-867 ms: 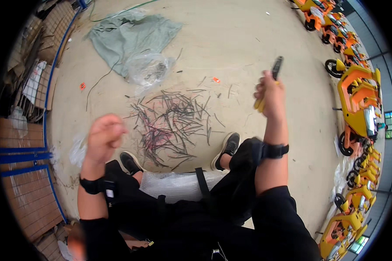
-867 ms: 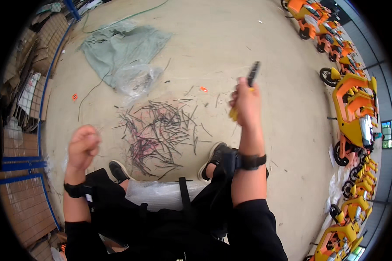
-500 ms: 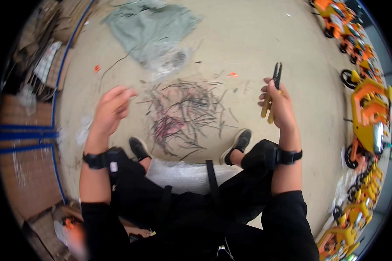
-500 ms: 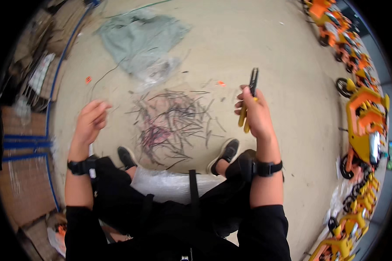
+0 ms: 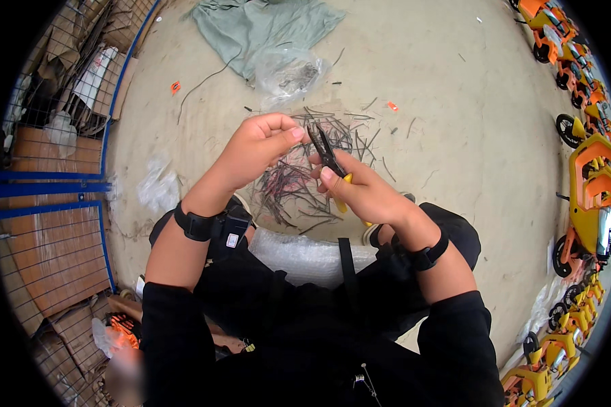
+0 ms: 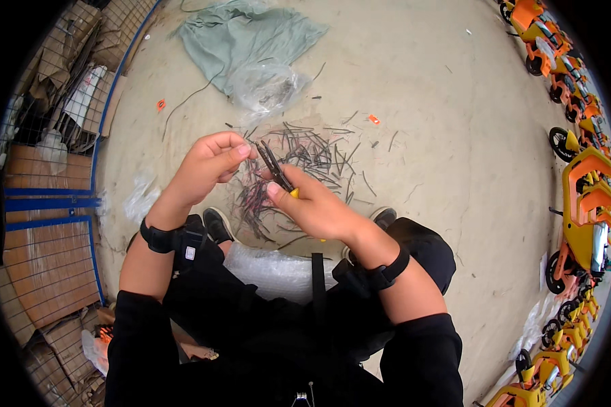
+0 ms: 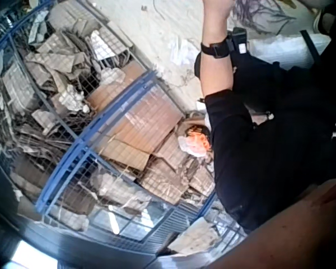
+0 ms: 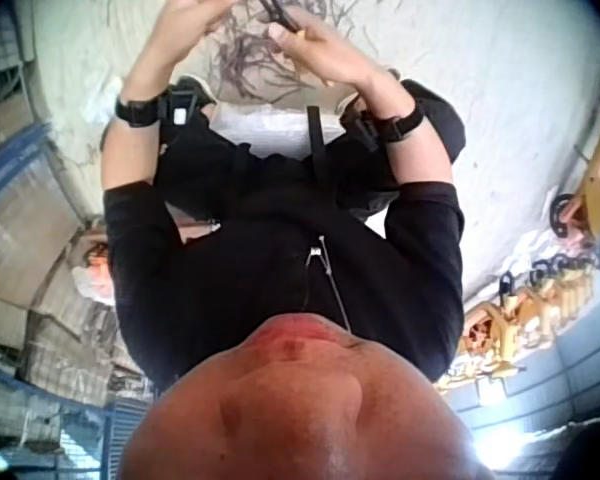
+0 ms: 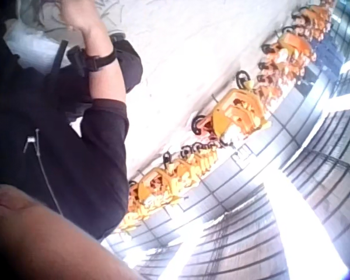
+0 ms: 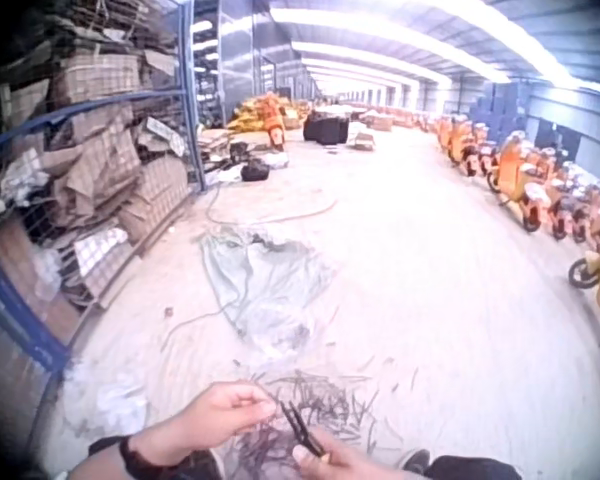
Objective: The person sits on a foam mat and uses yellow-handled pliers to cut thin black wires into small pieces. The person repeatedly picks up wires from a pile, cuts them, and drops the pieces back onto the floor.
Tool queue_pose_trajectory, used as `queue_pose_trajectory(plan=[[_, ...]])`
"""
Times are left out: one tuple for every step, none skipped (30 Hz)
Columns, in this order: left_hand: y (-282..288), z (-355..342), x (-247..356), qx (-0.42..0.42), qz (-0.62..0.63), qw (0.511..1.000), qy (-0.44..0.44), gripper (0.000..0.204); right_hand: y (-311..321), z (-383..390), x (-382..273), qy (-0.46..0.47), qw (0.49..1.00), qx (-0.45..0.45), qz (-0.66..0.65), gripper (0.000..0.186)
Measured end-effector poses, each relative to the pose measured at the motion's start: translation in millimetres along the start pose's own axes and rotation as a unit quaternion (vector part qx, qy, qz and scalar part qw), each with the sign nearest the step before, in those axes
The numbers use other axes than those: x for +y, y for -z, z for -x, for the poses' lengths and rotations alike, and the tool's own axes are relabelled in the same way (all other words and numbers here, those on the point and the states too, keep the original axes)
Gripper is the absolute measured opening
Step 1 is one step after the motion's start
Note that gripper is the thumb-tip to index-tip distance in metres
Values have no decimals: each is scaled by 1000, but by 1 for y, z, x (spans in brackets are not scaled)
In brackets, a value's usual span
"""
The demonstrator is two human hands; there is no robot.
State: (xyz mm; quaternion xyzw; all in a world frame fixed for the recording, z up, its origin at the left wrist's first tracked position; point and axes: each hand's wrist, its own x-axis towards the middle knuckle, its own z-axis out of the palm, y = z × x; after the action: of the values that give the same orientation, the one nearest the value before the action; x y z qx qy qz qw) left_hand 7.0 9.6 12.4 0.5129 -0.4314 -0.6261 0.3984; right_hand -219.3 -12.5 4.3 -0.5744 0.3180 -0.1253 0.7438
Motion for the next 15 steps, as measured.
queue_pose_trajectory(plan=[[-2,0,-1,-2,-10,1000,0,17,0,-1,0,-1,1000,3,4,43],[-3,0,-1,-4,-20,1000,0,18,-2,-1,0,10,1000,9,-8,43],[-4,0,-2,-6,-29,1000,-1,18,-3,-2,1,11,1000,10,5,43],[-4,0,-3,-9,-36,999,-4,18,-3,-2,1,12,1000,12,20,43],[-4,1,-5,-12,-42,999,-6,19,-4,-3,2,12,999,13,35,42],[-3,1,-7,-15,-48,999,-9,19,-4,-4,2,6,999,17,40,41],[-4,1,-10,-12,-59,998,-15,20,-5,-5,3,0,999,20,46,40],[-4,1,-13,-9,-70,997,-20,20,-5,-7,4,-6,998,23,52,38],[-4,1,-15,-5,-81,996,-26,21,-5,-8,5,-12,998,31,49,37],[-4,2,-15,-1,-87,996,-25,21,-4,-10,6,-18,998,39,47,36],[-4,2,-12,3,-94,995,-24,22,-3,-11,8,-24,998,48,45,35],[-4,3,-10,7,-100,995,-24,22,-4,-12,12,-14,997,67,35,33],[-2,3,-7,6,-86,996,-10,23,-3,-12,11,-10,997,76,32,33],[2,3,-4,4,-72,997,3,23,-1,-13,11,-6,996,85,29,33],[5,3,-2,2,-59,998,16,23,1,-13,10,-2,995,94,26,33]])
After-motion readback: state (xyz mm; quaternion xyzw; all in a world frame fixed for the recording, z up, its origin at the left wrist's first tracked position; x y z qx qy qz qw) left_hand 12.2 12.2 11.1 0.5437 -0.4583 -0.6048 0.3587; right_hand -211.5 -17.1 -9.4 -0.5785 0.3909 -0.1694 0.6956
